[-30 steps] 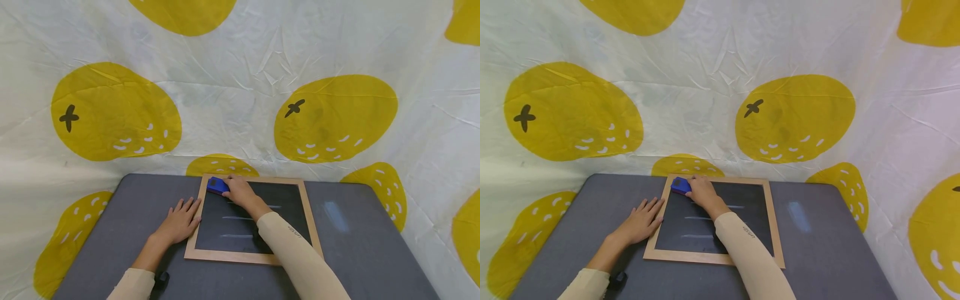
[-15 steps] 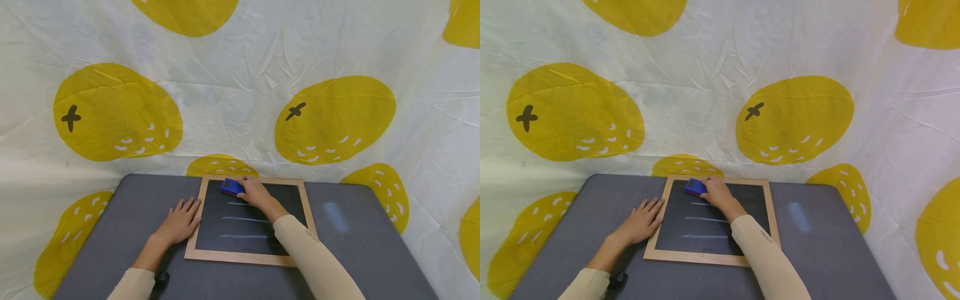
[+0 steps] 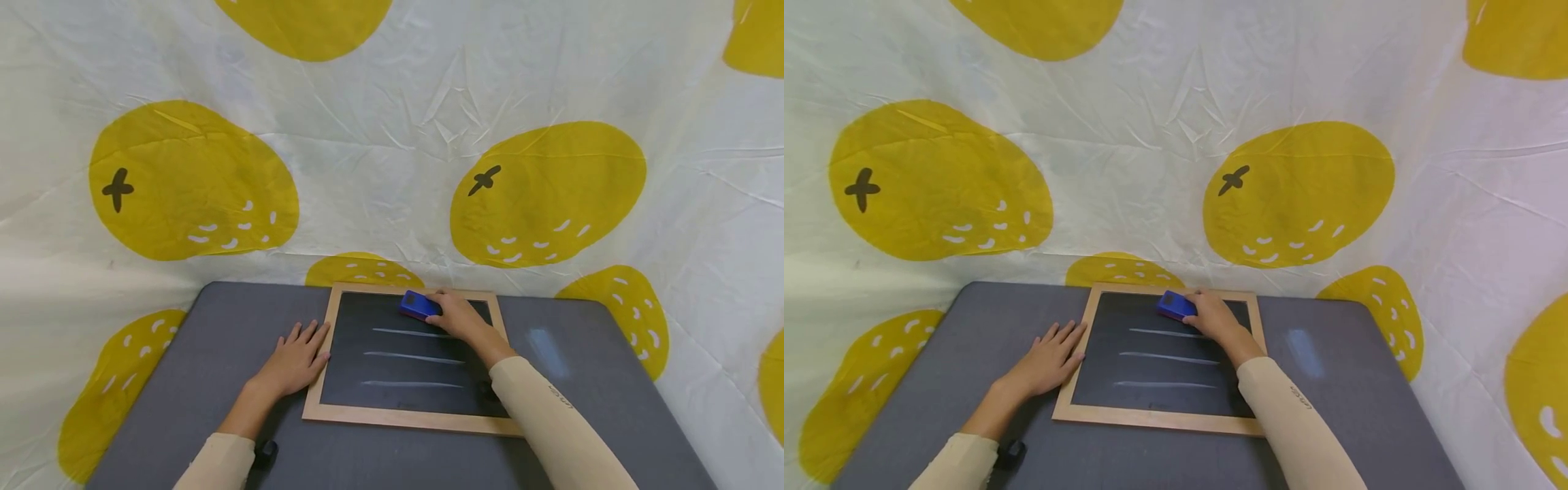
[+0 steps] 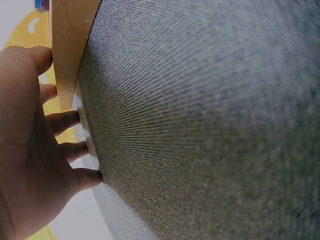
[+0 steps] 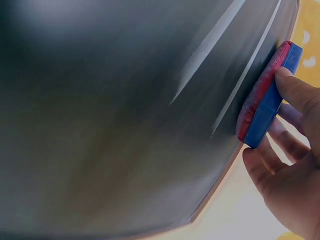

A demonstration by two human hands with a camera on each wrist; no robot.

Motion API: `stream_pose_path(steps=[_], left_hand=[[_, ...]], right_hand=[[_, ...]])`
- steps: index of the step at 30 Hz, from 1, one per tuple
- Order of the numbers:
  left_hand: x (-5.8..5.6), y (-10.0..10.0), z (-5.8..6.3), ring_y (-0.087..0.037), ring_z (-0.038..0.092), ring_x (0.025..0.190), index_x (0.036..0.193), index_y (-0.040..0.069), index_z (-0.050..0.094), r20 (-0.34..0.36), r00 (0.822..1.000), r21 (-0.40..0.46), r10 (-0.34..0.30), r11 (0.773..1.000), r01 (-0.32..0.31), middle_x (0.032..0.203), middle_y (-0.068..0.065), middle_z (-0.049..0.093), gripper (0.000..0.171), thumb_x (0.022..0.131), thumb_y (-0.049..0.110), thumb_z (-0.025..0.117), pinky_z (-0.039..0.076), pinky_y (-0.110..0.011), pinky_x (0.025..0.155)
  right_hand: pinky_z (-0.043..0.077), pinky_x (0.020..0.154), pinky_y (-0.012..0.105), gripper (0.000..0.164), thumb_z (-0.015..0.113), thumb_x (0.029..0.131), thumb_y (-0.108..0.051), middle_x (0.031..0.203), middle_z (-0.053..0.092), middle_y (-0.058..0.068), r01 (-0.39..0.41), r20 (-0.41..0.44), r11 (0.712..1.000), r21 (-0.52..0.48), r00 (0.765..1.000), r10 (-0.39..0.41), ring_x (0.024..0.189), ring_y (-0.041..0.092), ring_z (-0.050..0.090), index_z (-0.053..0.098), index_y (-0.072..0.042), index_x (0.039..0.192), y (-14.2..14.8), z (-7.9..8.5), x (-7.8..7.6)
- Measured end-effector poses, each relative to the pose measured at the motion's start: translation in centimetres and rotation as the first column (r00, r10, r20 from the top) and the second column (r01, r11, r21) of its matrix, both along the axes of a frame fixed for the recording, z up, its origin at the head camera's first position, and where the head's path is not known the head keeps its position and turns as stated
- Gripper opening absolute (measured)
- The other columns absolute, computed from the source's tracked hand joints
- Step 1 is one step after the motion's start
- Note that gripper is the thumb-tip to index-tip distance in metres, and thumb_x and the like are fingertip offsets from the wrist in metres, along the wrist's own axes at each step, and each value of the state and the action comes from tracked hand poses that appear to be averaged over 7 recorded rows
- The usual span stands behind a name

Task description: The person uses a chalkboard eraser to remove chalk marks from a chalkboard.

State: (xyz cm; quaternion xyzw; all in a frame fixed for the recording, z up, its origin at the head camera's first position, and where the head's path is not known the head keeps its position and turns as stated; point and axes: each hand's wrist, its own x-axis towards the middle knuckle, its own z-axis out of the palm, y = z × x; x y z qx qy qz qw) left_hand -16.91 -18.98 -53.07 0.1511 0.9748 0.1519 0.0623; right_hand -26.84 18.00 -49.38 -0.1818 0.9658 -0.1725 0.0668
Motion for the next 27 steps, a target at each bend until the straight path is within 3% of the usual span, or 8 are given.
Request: stream_pose_path(steps=[15,19,27], left_hand=[[0.0,-0.1,-0.3,-0.054,0.022,0.153,0.165,0.017,0.028,-0.004,1.000,-0.009,-0.008,1.000,0.008,0.167,-0.021,0.031,0.065,0.109,0.041,0.047,0.023,-0.079,0.113],[0.0,-0.1,-0.2,-0.054,0.022,0.153,0.165,0.016,0.028,-0.009,1.000,-0.003,-0.006,1.000,0.006,0.167,-0.021,0.031,0.064,0.109,0.040,0.048,0.023,-0.080,0.112],[0.2,0.0,-0.3,-0.055,0.023,0.153,0.165,0.015,0.028,-0.015,1.000,-0.014,-0.009,1.000,0.008,0.167,-0.022,0.031,0.065,0.109,0.040,0.048,0.024,-0.079,0.112]], right_hand=[[0.046,0.104,0.063,0.057,0.077,0.094,-0.021,0.133,0.060,0.030,0.030,-0.050,0.999,-0.020,0.998,-0.031,0.121,0.048,0.058,0.059,0.002,0.143,7.7,-0.4,1.4],[0.048,0.101,0.062,0.056,0.079,0.092,-0.019,0.129,0.061,0.029,0.014,-0.103,0.999,-0.030,0.995,-0.017,0.116,0.048,0.061,0.060,0.004,0.141,8.7,-0.7,1.7],[0.048,0.102,0.062,0.058,0.079,0.092,-0.019,0.131,0.060,0.029,-0.001,-0.114,1.000,-0.023,0.993,-0.002,0.118,0.047,0.060,0.059,0.004,0.142,8.8,-0.8,2.2]])
